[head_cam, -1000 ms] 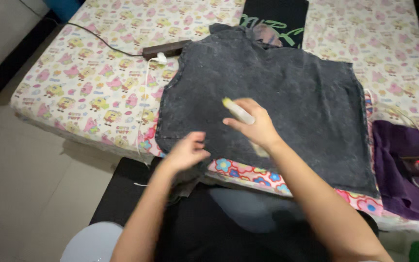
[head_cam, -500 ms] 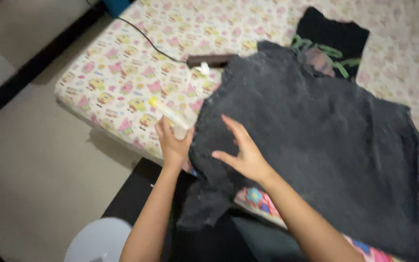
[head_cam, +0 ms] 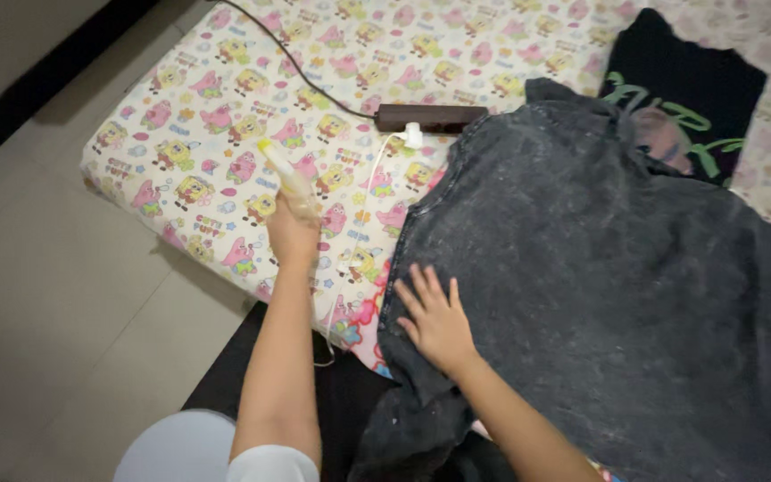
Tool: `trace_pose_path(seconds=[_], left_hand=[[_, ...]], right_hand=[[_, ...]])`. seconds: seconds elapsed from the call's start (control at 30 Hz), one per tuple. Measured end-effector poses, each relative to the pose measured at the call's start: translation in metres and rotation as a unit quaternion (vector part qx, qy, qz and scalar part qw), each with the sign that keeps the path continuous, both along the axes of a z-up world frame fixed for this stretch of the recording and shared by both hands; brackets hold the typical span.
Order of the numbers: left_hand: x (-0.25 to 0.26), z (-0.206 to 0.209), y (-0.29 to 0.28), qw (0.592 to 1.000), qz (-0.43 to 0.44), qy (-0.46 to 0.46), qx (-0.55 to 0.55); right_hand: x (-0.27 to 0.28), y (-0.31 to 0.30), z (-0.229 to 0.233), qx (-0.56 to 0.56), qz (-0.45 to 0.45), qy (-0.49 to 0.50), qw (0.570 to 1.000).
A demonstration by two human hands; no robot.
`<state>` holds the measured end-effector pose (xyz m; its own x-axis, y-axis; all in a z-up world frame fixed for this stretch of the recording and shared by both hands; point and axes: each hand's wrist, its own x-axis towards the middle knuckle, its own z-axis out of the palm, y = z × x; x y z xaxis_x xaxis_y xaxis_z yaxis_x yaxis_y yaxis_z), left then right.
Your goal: The person irons a t-shirt on an ironing board using a steam iron. The person spreads the shirt flat, sprays it with water from a spray bottle, and then presses the iron over various sections of the fabric before folding it.
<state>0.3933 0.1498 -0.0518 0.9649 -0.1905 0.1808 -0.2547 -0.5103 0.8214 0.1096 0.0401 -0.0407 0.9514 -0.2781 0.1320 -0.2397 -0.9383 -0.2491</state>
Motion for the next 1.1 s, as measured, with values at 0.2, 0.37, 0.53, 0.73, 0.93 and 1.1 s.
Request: trace_pose_path(seconds=[0.2,0.37,0.53,0.73,0.93,1.1], left_hand=[[0.014,-0.040,0.004,1.000,-0.010,-0.021,-0.010],[-0.013,-0.025,0.005,0.996,0.034,-0.072,0.029],[-0.129,-0.004,-0.018,0.981,0.089,-0.170,0.027],[-0.283,0.017,-0.070,0.859,-0.430,-0.217,0.172],[-0.363,0.009,-0.091,0.756,-0.515,-0.264,0.305],[-0.359,-0.016,-0.093,0.757,-0.456,-0.315,0.346]], right_hand=[[0.000,0.010,-0.014,-0.068,0.024,0.012,0.997],[-0.006,0.008,0.003,-0.031,0.009,-0.012,0.999],[-0.064,-0.026,0.007,0.023,-0.069,-0.022,0.997],[-0.215,-0.124,-0.020,-0.051,-0.317,-0.111,0.940],[-0.431,-0.174,-0.035,-0.105,-0.595,-0.231,0.762],[-0.628,-0.207,-0.056,-0.142,-0.751,-0.351,0.540]])
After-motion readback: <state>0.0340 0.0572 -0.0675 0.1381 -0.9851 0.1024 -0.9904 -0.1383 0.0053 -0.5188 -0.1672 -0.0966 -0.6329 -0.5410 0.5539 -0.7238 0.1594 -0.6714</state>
